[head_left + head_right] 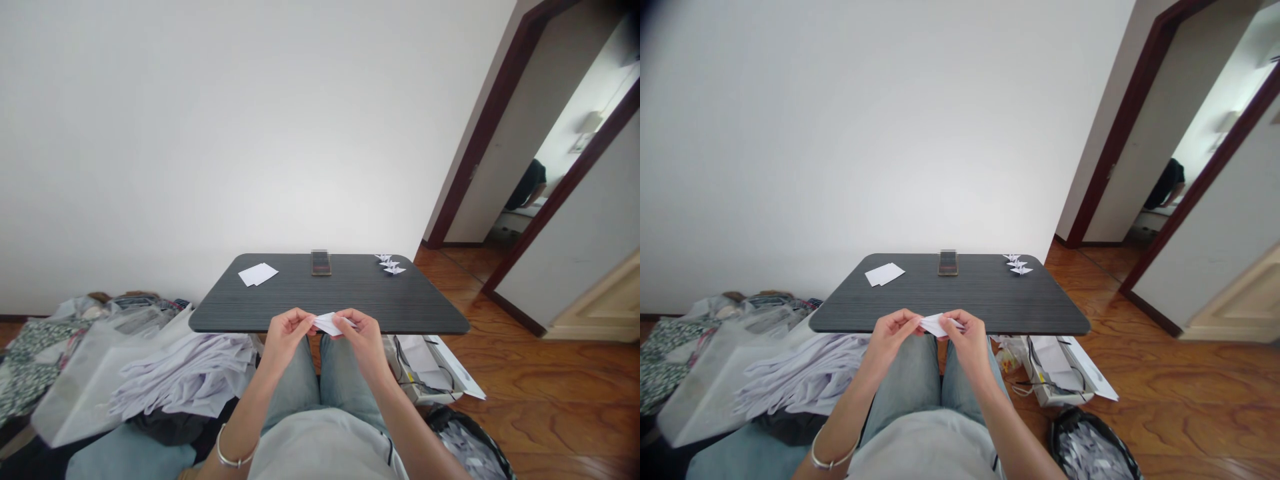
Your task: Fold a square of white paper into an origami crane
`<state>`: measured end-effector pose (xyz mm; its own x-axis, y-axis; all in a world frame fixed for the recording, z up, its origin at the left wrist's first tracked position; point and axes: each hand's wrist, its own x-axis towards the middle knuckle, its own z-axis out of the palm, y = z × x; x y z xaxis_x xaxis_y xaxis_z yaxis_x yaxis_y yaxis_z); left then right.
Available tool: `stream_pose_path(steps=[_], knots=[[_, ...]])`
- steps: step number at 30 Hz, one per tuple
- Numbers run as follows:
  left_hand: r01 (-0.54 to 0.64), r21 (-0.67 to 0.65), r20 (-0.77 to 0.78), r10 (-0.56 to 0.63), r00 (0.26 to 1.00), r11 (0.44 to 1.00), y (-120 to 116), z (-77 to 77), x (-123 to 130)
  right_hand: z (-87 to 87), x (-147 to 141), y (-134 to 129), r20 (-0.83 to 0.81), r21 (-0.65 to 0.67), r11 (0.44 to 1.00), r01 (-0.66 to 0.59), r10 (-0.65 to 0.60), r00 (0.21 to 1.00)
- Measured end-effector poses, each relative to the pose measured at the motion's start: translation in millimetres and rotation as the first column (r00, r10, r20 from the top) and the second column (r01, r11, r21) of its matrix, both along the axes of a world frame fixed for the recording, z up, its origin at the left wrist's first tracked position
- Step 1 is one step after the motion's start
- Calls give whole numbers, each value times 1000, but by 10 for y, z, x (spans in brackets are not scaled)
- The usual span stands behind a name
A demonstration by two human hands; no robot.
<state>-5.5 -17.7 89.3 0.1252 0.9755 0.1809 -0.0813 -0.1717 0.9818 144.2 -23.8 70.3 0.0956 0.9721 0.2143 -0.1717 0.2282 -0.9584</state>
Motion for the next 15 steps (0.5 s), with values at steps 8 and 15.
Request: stream_pose_path(steps=[8,15], knots=[[26,-8,-32,-26,999,1000,21,-25,-28,-4,0,1,5,-12,1000,-2,2,1000],[76,-42,-7,-76,997,996,17,-8,-67,-34,10,16,13,4,1000,11,-11,1000]])
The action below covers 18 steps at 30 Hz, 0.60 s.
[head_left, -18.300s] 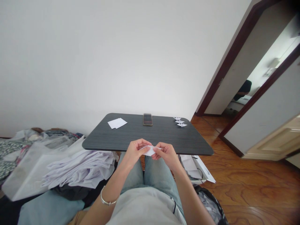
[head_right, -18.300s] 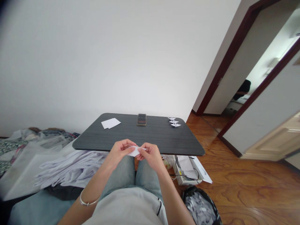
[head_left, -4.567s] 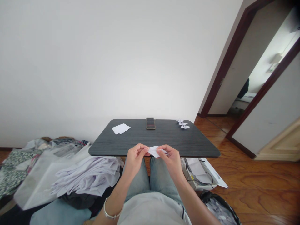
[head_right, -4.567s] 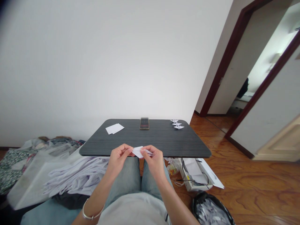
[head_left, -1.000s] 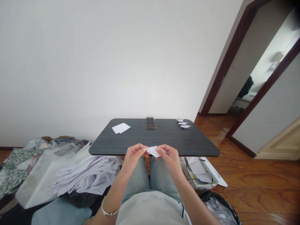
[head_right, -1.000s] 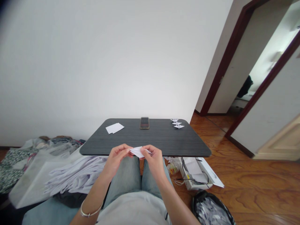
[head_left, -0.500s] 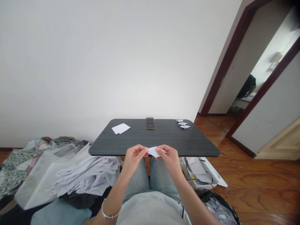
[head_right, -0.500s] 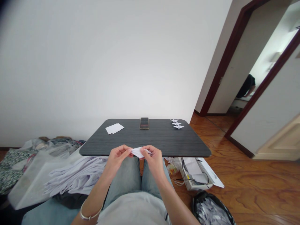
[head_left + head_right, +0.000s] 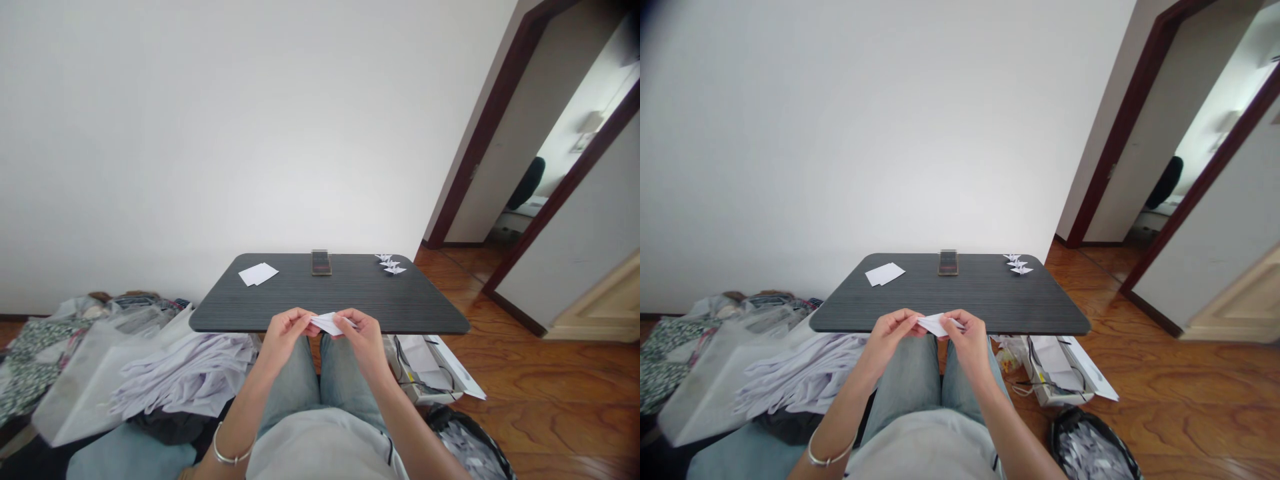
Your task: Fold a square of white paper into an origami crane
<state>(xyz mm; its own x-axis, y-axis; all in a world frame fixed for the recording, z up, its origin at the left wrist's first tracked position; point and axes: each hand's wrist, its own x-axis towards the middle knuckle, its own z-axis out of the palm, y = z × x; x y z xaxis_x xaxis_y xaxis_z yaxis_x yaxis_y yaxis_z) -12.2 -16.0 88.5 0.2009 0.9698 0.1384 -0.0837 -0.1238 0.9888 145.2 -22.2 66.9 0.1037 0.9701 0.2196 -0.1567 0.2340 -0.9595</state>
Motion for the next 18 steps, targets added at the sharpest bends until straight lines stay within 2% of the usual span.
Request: stream_pose_path(steps=[4,11,18], knots=[[8,11,2,-8,1000,1000,-9,23,8,17,-4,-10,14,7,1000,12,-12,1000],[-22,137,-160,45,986,990,2,37,55,28,-12,-26,19,12,1000,2,-3,1000],[-17,164,-223,54,973,986,6,26,47,15,-20,-18,7,10,1000,-3,3,1000]])
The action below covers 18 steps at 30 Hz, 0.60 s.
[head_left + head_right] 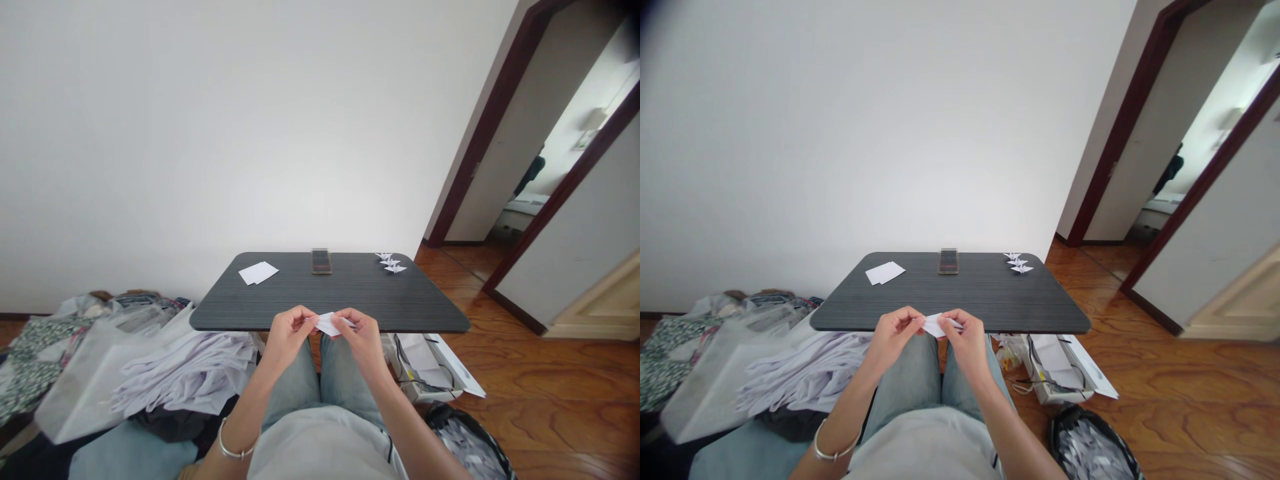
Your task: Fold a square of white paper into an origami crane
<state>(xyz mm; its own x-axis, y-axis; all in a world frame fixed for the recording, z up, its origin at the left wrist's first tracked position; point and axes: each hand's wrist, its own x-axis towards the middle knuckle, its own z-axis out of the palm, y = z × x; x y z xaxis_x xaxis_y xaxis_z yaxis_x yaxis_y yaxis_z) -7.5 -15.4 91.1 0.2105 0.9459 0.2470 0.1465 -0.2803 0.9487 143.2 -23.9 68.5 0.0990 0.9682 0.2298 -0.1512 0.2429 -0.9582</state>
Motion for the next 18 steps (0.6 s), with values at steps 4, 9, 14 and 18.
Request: stream_pose_path(steps=[4,9,14,18], knots=[[7,22,-60,-5,998,1000,1,8,-8,-16,5,14,7,-4,1000,-5,5,1000],[43,42,-121,-38,992,998,3,64,-41,-12,13,21,2,-14,1000,-13,13,1000],[122,5,-149,-120,982,993,35,99,-107,-3,7,20,7,-23,1000,-19,19,1000],[167,5,-188,-163,969,986,46,113,-174,-14,11,27,15,-19,999,-28,29,999]])
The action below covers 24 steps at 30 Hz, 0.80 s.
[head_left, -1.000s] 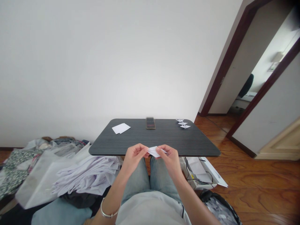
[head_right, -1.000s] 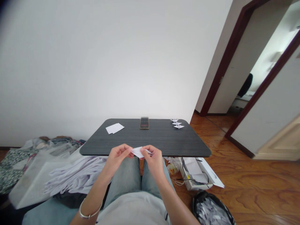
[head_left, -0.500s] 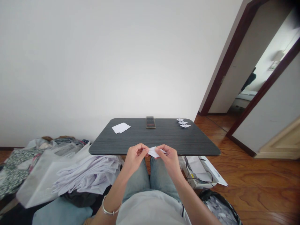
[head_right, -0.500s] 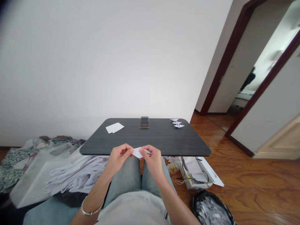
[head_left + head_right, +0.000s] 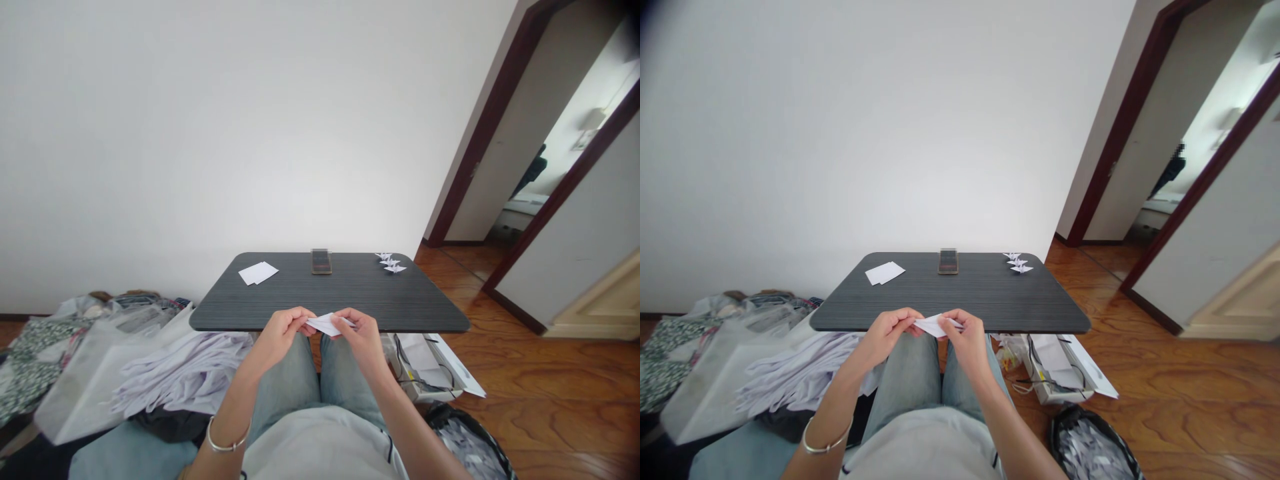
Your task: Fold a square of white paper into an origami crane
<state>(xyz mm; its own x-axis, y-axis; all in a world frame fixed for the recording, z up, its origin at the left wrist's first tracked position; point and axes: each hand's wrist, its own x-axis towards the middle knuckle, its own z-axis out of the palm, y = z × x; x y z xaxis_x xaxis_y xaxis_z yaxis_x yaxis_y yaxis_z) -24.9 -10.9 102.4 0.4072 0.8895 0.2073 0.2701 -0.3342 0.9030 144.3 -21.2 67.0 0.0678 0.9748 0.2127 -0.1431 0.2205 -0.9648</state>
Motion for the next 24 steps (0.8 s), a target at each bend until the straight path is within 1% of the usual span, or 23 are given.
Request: stream_pose_path(steps=[5,7,11,14,16,21,24], knots=[[74,-5,23,-73,997,997,-32,46,-55,-11,11,6,12,9,1000,9,-10,1000],[73,-30,65,-71,995,997,-46,51,-34,-2,6,-1,20,15,1000,16,-16,1000],[0,-76,127,9,992,997,-68,21,79,36,-23,-34,27,30,1000,9,-10,1000],[-95,-80,123,105,987,992,-76,-5,163,62,-44,-58,33,37,999,3,-4,999],[-127,-74,108,135,985,989,-76,-13,194,73,-51,-67,38,41,999,9,-10,999],[-155,-56,73,158,985,986,-69,-12,197,89,-60,-72,41,48,999,19,-21,999],[-141,-52,64,144,988,989,-59,-7,182,94,-59,-73,37,41,999,12,-13,999]])
